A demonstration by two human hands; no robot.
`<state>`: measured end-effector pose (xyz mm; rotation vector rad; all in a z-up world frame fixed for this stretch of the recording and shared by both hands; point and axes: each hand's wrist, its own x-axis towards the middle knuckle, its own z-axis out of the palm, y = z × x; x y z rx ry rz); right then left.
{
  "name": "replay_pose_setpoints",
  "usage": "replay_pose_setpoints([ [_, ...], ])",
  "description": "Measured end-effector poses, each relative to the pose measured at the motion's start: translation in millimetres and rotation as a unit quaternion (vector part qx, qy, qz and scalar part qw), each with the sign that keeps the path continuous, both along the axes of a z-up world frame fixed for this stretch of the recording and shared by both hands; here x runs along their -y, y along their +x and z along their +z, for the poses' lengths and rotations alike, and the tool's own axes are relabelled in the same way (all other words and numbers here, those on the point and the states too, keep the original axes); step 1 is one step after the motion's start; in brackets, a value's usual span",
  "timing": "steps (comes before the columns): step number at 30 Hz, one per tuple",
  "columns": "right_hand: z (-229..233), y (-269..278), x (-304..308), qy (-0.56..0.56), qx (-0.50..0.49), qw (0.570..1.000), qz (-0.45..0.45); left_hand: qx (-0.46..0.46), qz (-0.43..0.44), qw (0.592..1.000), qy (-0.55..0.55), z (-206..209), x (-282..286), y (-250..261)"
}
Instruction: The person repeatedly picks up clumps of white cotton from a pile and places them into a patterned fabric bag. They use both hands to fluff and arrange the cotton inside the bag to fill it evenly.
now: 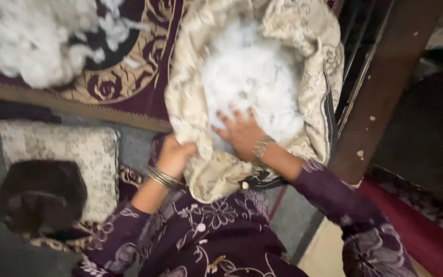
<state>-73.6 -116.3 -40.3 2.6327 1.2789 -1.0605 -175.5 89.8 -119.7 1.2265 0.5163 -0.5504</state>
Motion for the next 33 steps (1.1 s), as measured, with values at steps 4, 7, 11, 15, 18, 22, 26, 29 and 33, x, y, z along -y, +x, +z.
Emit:
replay_pose_setpoints([
  [4,-59,21,-28,-0.035,-0.055,0.997,-0.039,-0.014,-0.121,0.993,-0.014,-4,61,-6],
  [7,-95,25,-27,-0.046,-0.08,0.994,-0.058,-0.019,-0.234,0.972,0.005,5,72,2],
  [11,-102,21,-39,-0.022,-0.085,0.992,-0.092,0.055,-0.326,0.941,0.075,6,34,14],
  [15,-65,11,-2,0.049,-0.112,0.976,-0.179,0.06,-0.179,0.982,-0.001,16,-33,6],
  [18,-35,-10,62,0.022,-0.164,0.945,-0.282,0.157,-0.136,0.971,0.122,43,-64,26],
  [22,-62,-32,87,-0.131,-0.267,0.893,-0.338,0.246,-0.078,0.917,0.305,108,-62,72],
  [26,-105,-27,58,-0.146,-0.231,0.901,-0.336,0.48,-0.205,0.714,0.467,147,-18,119],
  [29,-82,-20,51,-0.15,-0.209,0.904,-0.341,0.517,-0.382,0.652,0.402,141,41,128],
  [33,-9,-60,95,0.186,0.023,0.884,-0.427,0.403,-0.652,0.467,0.441,101,93,152],
])
